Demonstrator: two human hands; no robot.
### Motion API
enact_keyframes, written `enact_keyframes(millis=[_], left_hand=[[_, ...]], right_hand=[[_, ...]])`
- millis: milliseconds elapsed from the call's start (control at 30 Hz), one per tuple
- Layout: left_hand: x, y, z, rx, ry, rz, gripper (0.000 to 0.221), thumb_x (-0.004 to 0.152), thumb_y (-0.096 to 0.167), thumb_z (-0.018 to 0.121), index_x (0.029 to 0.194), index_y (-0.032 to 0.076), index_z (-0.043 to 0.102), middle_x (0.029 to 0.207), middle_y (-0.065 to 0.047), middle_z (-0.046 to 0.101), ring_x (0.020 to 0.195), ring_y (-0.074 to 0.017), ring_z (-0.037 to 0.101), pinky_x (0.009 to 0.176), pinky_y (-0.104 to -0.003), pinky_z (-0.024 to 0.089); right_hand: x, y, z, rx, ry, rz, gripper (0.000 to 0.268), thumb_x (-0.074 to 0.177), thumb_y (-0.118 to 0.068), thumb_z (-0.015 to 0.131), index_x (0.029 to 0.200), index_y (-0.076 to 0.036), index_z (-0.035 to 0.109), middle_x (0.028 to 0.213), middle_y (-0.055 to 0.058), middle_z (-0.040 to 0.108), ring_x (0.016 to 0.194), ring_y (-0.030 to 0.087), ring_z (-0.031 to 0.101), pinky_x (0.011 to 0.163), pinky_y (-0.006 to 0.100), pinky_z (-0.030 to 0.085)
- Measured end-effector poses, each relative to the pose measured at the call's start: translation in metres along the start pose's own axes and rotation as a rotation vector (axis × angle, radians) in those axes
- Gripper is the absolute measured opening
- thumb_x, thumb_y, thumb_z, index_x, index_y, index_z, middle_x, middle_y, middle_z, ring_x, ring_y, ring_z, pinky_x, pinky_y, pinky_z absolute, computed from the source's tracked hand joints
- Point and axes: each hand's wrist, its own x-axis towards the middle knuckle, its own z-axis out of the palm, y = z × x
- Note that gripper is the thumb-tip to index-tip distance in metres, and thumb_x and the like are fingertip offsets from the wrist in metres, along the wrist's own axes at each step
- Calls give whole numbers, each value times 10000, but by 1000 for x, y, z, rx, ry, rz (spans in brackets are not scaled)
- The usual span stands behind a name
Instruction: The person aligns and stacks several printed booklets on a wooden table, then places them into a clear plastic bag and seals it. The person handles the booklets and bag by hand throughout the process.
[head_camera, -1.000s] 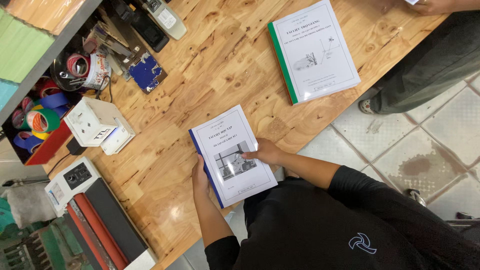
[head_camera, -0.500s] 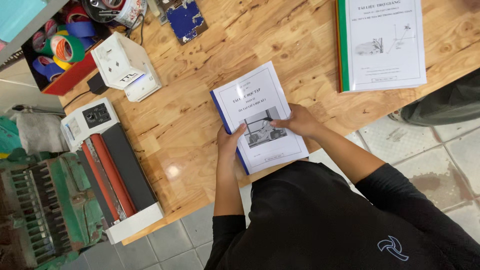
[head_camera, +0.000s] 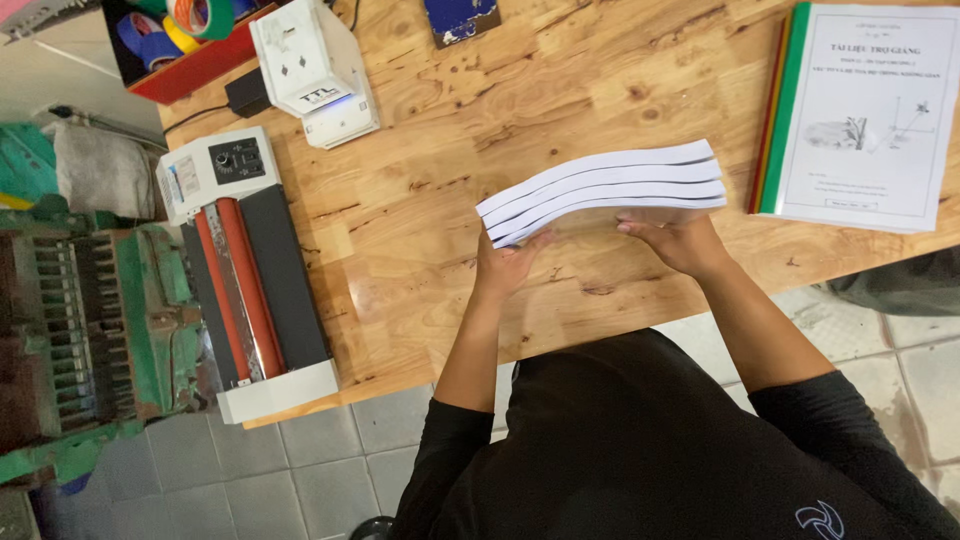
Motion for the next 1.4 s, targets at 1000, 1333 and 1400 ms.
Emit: enact_keyframes(millis=[1000, 1333, 1400], left_hand=[[19, 6, 7, 214, 65, 6, 412, 732, 101, 938, 1076, 27, 724, 1055, -58, 777, 956, -153, 733, 855, -308, 607], [21, 8, 7, 181, 34, 66, 388, 758, 47, 934, 1083, 11, 725, 1051, -53, 770, 943, -137, 712, 857, -301, 601], [25, 16, 7, 153, 24, 29, 407, 734, 13, 927, 1081, -2, 714, 1017, -58, 754, 909, -135, 702, 834, -297, 597]], right_hand=[[11, 11, 2, 97, -20, 55, 369, 879, 34, 768, 1212, 28, 609, 1125, 119, 713, 1040, 196, 702, 923, 341, 596], [13, 8, 4, 102, -38, 56, 374, 907, 29, 754, 1248, 31, 601, 1150, 125, 728, 1061, 195, 725, 938, 340, 611], [7, 0, 0, 54, -42, 88, 361, 915, -25, 790, 1242, 19, 641, 1143, 122, 763, 1066, 194, 746, 954, 343, 613]])
